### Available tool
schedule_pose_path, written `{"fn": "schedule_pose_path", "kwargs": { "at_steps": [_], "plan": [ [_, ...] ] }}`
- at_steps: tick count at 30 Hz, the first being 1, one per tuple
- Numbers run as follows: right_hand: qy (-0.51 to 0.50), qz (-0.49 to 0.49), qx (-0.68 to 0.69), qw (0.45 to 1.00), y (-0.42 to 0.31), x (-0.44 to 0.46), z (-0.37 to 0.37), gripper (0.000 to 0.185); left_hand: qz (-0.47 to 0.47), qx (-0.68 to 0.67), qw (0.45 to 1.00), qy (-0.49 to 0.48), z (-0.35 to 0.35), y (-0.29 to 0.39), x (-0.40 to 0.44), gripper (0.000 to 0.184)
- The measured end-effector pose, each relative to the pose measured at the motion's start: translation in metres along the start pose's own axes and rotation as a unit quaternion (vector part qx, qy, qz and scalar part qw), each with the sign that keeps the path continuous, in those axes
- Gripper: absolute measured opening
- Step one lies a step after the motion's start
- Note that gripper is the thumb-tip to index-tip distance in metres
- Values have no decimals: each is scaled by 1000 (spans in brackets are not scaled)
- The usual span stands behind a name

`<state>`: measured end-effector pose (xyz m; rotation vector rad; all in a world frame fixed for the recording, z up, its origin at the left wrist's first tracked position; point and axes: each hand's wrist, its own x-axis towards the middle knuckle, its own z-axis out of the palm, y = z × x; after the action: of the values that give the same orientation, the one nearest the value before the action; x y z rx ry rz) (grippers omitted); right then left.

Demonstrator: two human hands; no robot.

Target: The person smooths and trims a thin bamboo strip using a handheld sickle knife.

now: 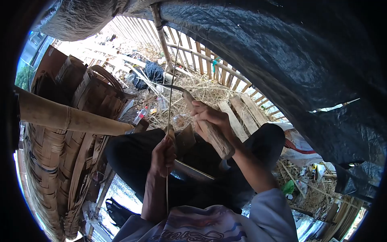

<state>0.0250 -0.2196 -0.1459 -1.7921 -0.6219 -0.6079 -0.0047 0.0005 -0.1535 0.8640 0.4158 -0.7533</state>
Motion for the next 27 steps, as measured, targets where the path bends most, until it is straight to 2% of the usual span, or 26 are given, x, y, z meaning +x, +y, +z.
{"fn": "schedule_pose_path", "kwargs": {
  "at_steps": [1,3,6,9,12,13,14,16,18,20,23,26,27],
  "plan": [
    [-27,-14,16,999,-10,-2,-1,27,4,-2,1000,-8,-1,2,0,26],
    [-20,-14,6,1000,-2,1,2,26,9,-5,1000,-13,0,4,1,26],
    [23,51,9,998,0,2,7,24,4,33,999,6,1,0,-2,26],
    [-6,4,-21,1000,-8,6,9,21,25,9,999,23,1,4,-1,25],
    [-56,-58,24,996,-11,-13,9,21,28,25,999,39,-1,7,-1,24],
    [-38,-68,19,997,-11,-14,14,22,30,20,999,33,-1,7,0,24],
    [-39,-65,20,997,-6,-10,15,22,26,16,999,26,-1,5,0,23],
    [17,22,-31,999,6,7,11,24,14,37,999,34,5,1,-5,23],
    [41,2,-13,999,16,12,6,27,19,58,998,31,10,2,-4,24],
    [38,35,1,999,3,7,2,23,22,38,999,28,4,4,-1,25],
    [28,-32,54,998,-2,-4,8,22,27,13,999,21,2,6,5,25],
    [27,40,8,999,3,5,7,22,25,45,998,43,3,2,3,25],
    [40,18,42,998,6,12,8,23,20,48,998,39,3,1,2,25]
  ]
}}
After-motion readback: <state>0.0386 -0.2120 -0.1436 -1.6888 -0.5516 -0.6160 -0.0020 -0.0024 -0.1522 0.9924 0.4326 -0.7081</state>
